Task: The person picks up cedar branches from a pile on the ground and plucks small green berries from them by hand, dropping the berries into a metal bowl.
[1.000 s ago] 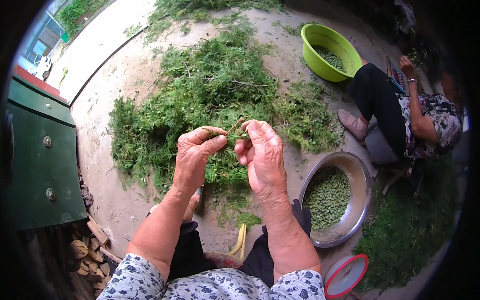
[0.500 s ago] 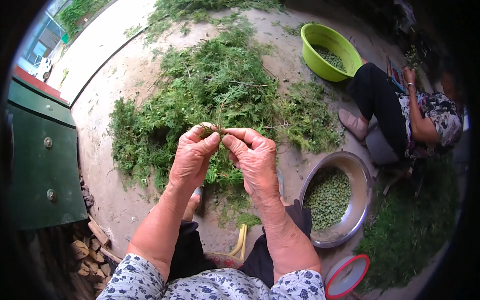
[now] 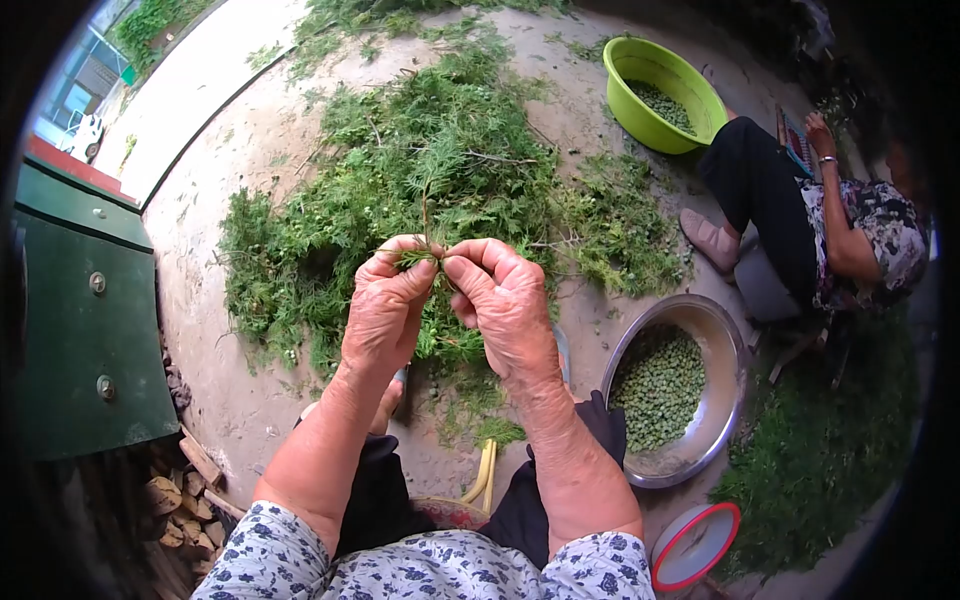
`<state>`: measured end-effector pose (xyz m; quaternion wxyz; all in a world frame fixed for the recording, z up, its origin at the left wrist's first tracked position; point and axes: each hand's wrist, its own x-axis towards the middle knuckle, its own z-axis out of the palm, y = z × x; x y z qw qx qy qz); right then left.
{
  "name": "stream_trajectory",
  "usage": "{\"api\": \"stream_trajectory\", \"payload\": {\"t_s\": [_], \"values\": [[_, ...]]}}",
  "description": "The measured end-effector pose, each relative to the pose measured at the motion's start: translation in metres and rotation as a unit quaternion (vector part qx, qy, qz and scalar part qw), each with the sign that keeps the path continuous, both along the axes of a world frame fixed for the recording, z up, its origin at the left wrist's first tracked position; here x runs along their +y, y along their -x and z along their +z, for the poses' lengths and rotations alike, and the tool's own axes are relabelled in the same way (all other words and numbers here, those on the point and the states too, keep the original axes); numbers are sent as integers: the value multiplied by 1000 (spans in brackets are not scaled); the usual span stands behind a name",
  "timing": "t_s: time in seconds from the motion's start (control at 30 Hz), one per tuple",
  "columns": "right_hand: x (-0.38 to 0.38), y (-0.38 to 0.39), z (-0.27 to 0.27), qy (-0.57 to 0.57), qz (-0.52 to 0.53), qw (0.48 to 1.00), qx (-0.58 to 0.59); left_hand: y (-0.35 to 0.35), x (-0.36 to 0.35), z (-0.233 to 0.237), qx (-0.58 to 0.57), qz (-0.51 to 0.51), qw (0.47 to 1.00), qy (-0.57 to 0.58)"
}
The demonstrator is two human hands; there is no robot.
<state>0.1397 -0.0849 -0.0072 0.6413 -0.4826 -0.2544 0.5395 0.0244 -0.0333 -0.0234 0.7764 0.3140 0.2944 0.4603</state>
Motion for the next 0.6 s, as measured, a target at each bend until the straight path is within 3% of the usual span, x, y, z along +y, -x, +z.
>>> {"api": "stream_trajectory", "payload": {"t_s": [0.07, 0.1, 0.17, 0.27, 0.43, 0.5, 0.6], "values": [[0, -4, -3, 5, 42, 993, 112, 3, 2, -2, -34, -23, 998, 42], [0, -4, -4, 4, 42, 993, 111, 4, 3, -2, -68, -47, 993, 82], [1, -5, -3, 0, 23, 974, 224, 4, 3, -3, -79, -57, 992, 75], [3, -9, 5, -33, 14, 964, 263, 5, 5, 1, -49, -68, 995, 51], [2, -15, -1, 9, -6, 983, 183, 3, 3, 0, 55, -60, 996, -21], [-1, -12, 1, 25, -9, 991, 130, 3, 1, 5, 178, -81, 976, -99], [-2, -9, 5, 58, -31, 997, 37, 2, 0, 4, 185, -108, 971, -108]]}}
